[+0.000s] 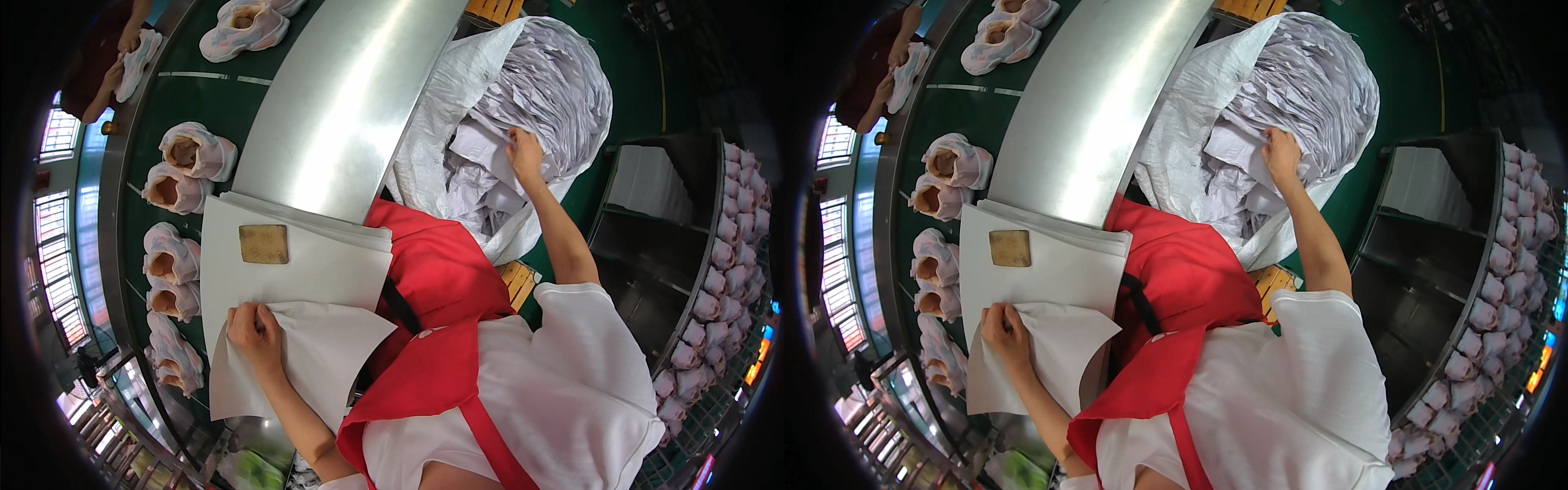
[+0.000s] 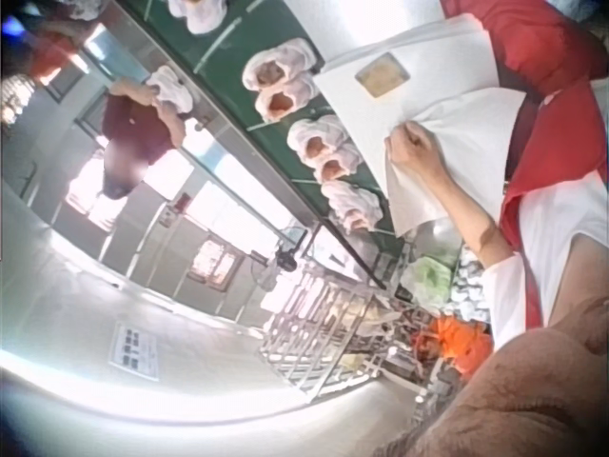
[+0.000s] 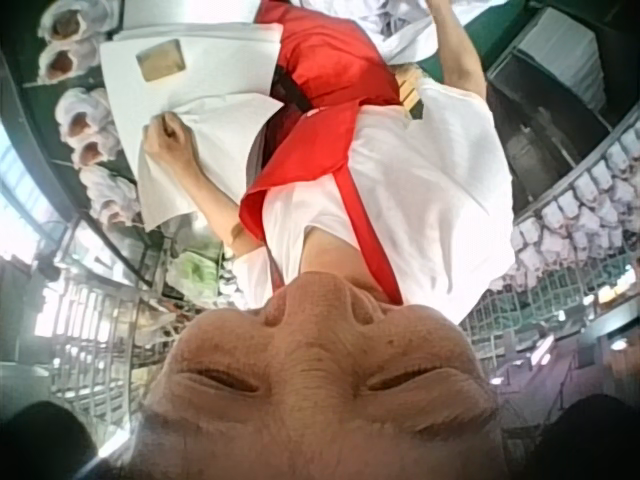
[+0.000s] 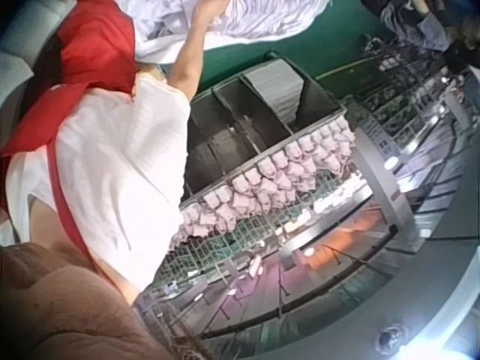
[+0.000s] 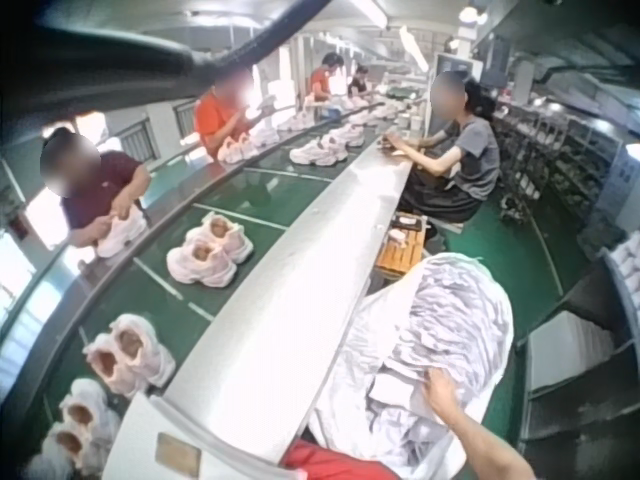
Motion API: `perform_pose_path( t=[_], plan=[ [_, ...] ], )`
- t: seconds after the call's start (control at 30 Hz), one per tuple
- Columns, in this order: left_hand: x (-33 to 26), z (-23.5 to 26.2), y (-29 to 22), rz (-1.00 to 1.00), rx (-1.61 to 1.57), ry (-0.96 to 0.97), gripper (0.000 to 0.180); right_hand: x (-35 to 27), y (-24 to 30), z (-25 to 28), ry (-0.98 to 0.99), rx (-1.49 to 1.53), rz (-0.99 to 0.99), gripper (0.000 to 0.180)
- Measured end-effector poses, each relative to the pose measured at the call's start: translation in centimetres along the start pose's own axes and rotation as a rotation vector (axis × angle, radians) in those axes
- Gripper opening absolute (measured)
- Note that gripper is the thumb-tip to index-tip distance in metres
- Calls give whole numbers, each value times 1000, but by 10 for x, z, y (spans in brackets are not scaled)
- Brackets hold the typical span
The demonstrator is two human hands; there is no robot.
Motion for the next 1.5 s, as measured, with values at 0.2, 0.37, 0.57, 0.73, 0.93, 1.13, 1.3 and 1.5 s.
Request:
perform_pose_path(
  t=[0.2, 0.37, 0.57, 0.73, 0.93, 1.13, 1.3, 1.5],
  plan=[
    [-3, 3, 0, 17, 1, -1, 20, -56, 18, -43, 160, -119, 179, 57],
    [-6, 5, 3, 29, -14, -2, 19, -52, 54, -69, 226, -307, 11, 106],
    [-7, 8, 3, 23, 0, 10, 20, -37, 25, -80, 196, -250, -41, 66],
    [-10, 13, 4, -21, -27, -26, 18, -51, 43, -39, 313, 94, 177, 52],
    [-8, 22, -1, -38, 3, 5, 16, -57, 23, -4, 434, 320, 284, 37],
    [-8, 28, -7, -108, -19, -77, 13, -9, 33, 60, 258, 295, -73, 44],
    [-17, 36, -7, -110, -62, -77, 13, 9, 63, 137, -143, 563, -157, 47],
    [-3, 97, -60, -420, -88, -236, 16, 6, 280, 148, 250, 1495, -494, 49]
  ],
)
Point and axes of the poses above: each hand's wrist, its own x-axis towards the middle knuckle, its own z-axis out of the back of the hand, y = z × x, the point moved 8 cm from there along x, towards the middle knuckle, and after that the axes turned 10 degrees about x, right-handed, at the moved point
